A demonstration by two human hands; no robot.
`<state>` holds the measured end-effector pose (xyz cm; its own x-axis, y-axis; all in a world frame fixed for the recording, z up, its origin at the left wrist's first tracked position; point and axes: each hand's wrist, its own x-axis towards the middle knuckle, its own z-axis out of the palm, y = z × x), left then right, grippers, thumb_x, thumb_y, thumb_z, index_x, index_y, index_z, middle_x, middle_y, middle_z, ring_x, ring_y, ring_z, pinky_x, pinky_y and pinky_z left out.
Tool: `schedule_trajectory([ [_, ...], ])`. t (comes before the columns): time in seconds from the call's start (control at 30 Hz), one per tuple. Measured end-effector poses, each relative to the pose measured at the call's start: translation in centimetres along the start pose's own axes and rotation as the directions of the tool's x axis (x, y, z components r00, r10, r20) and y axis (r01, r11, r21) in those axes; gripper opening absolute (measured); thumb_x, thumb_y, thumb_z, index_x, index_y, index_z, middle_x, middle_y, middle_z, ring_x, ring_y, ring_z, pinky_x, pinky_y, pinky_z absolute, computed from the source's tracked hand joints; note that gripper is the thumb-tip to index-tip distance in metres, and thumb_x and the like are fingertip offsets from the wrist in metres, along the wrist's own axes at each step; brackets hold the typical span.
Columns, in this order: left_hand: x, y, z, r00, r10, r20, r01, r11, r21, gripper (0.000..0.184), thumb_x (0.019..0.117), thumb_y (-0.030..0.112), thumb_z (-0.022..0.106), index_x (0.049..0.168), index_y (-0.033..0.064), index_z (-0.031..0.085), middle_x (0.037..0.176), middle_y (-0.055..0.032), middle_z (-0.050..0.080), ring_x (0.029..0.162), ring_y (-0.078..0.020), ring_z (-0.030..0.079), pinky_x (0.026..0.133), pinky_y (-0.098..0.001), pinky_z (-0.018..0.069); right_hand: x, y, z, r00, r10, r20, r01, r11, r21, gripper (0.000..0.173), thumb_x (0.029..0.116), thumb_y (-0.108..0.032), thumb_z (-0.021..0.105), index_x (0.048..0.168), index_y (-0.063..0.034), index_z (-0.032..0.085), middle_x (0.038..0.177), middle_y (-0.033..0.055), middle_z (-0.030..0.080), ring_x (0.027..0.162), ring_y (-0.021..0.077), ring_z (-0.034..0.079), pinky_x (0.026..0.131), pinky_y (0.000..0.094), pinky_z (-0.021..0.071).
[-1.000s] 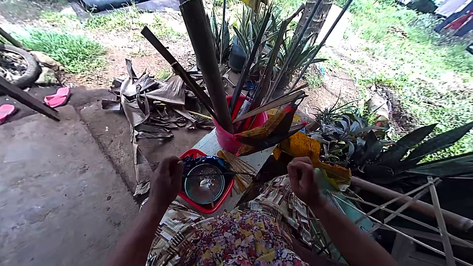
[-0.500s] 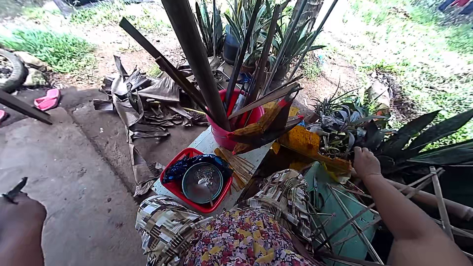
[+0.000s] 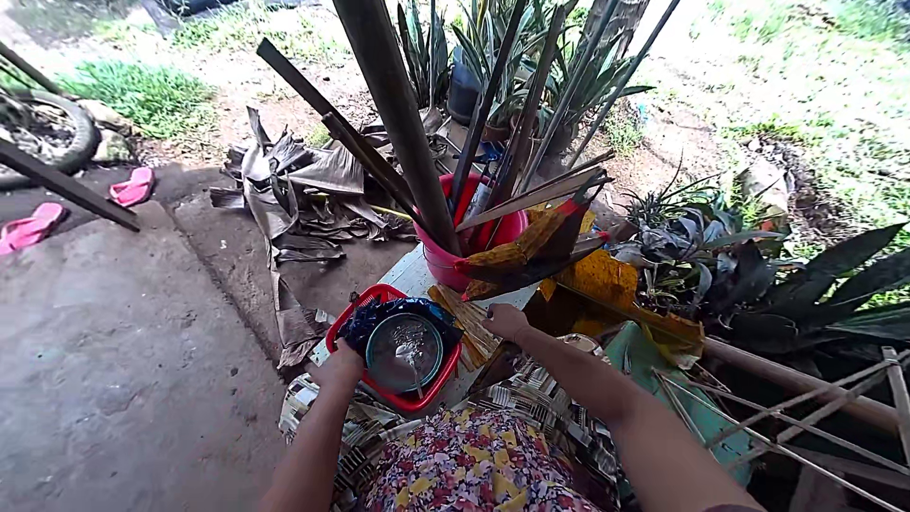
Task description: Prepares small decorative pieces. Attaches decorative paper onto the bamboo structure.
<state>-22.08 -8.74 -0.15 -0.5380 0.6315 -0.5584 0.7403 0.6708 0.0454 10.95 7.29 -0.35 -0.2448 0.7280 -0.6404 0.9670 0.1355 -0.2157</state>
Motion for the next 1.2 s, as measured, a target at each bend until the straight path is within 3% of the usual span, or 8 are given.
schedule_trajectory([
  [0.13,-0.8,-0.2,1.0,1.0,-0.022,0.022,0.024,0.994,-0.109,0.083,0.1004,0.038,0.056,0.165,0.0096,0.012,0.131,-0.0268,0.064,0.124,-0.0446,0.06,0.108,-0.074,0.031,2.3,-4.0,0.4,0.987,0.093,-0.13,-0.076,0.989,0.128,0.045,0.104,-0.04,0.048,0.132,-0.0088,0.066,0.138,0.0166,0.063,0.13,0.0342,0.058,0.104,0.0575,0.0466],
  [0.23,-2.1,-0.7,1.6,1.0,0.001,-0.013,-0.003,0.983,-0.182,0.1,0.0928,0.046,0.069,0.164,0.0055,0.012,0.147,-0.0297,0.048,0.124,-0.0473,0.058,0.104,-0.0726,0.0365,3.5,-5.9,1.4,0.978,0.037,-0.205,0.001,0.983,0.183,0.048,0.1042,-0.045,0.052,0.136,-0.01,0.064,0.142,0.0171,0.06,0.136,0.0348,0.053,0.11,0.0575,0.0429],
  [0.43,-2.6,-2.2,2.9,0.996,0.083,-0.012,-0.084,0.976,-0.2,0.079,0.0982,0.06,0.055,0.153,0.0044,0.046,0.156,-0.021,0.044,0.13,-0.042,0.055,0.104,-0.0679,0.0396,9.6,-6.5,4.9,0.964,-0.041,-0.263,0.107,0.965,0.239,0.051,0.098,-0.048,0.063,0.134,-0.0115,0.064,0.145,0.0182,0.057,0.14,0.0346,0.048,0.116,0.0589,0.0356],
  [0.57,-1.5,-3.2,2.2,0.997,0.071,-0.024,-0.075,0.925,-0.373,0.065,0.1032,0.061,0.043,0.131,0.0074,0.067,0.137,-0.0203,0.062,0.124,-0.0397,0.06,0.101,-0.0663,0.0452,11.6,-7.3,6.1,0.962,0.086,-0.257,0.01,0.936,0.353,0.062,0.0911,-0.049,0.072,0.136,-0.0083,0.062,0.144,0.0206,0.056,0.14,0.0355,0.048,0.116,0.0583,0.0354],
  [0.77,-1.2,-2.8,1.9,0.999,0.003,-0.042,-0.021,0.902,-0.431,0.06,0.1049,0.057,0.043,0.133,0.0058,0.058,0.11,-0.0219,0.07,0.106,-0.0408,0.068,0.09,-0.0647,0.0506,10.0,-8.6,5.6,0.971,0.097,-0.219,-0.023,0.947,0.319,0.051,0.0928,-0.036,0.073,0.134,-0.0067,0.065,0.149,0.0265,0.047,0.141,0.0412,0.043,0.113,0.0631,0.0366],
  [0.97,-1.4,-3.2,0.9,1.0,0.031,-0.007,-0.031,0.907,-0.421,0.064,0.1067,0.057,0.036,0.119,0.0018,0.065,0.106,-0.0239,0.069,0.104,-0.0414,0.067,0.088,-0.0644,0.0495,9.4,-7.0,5.2,0.978,0.112,-0.178,-0.015,0.881,0.473,0.043,0.0943,-0.036,0.071,0.123,-0.0043,0.068,0.132,0.0203,0.064,0.13,0.0353,0.056,0.11,0.0585,0.042],
  [1.1,-3.3,-2.0,-0.7,0.98,0.133,-0.148,-0.192,0.823,-0.535,0.052,0.108,0.047,0.044,0.11,-0.0008,0.066,0.096,-0.0216,0.068,0.093,-0.037,0.067,0.085,-0.0595,0.0495,2.5,-6.0,3.4,0.944,0.161,-0.289,-0.013,0.891,0.454,0.045,0.0952,-0.045,0.068,0.123,-0.0099,0.07,0.137,0.0191,0.061,0.127,0.0336,0.059,0.105,0.0541,0.0476],
  [1.2,-5.2,2.4,-1.0,0.896,0.364,-0.253,-0.437,0.63,-0.642,0.037,0.1051,0.038,0.055,0.111,0.0033,0.067,0.092,-0.0101,0.068,0.083,-0.0206,0.065,0.079,-0.0437,0.0532,-2.5,-4.1,4.3,0.887,0.117,-0.447,0.133,0.862,0.489,0.036,0.095,-0.039,0.071,0.112,-0.0073,0.073,0.144,0.0211,0.052,0.128,0.0324,0.057,0.103,0.0466,0.0502],
])
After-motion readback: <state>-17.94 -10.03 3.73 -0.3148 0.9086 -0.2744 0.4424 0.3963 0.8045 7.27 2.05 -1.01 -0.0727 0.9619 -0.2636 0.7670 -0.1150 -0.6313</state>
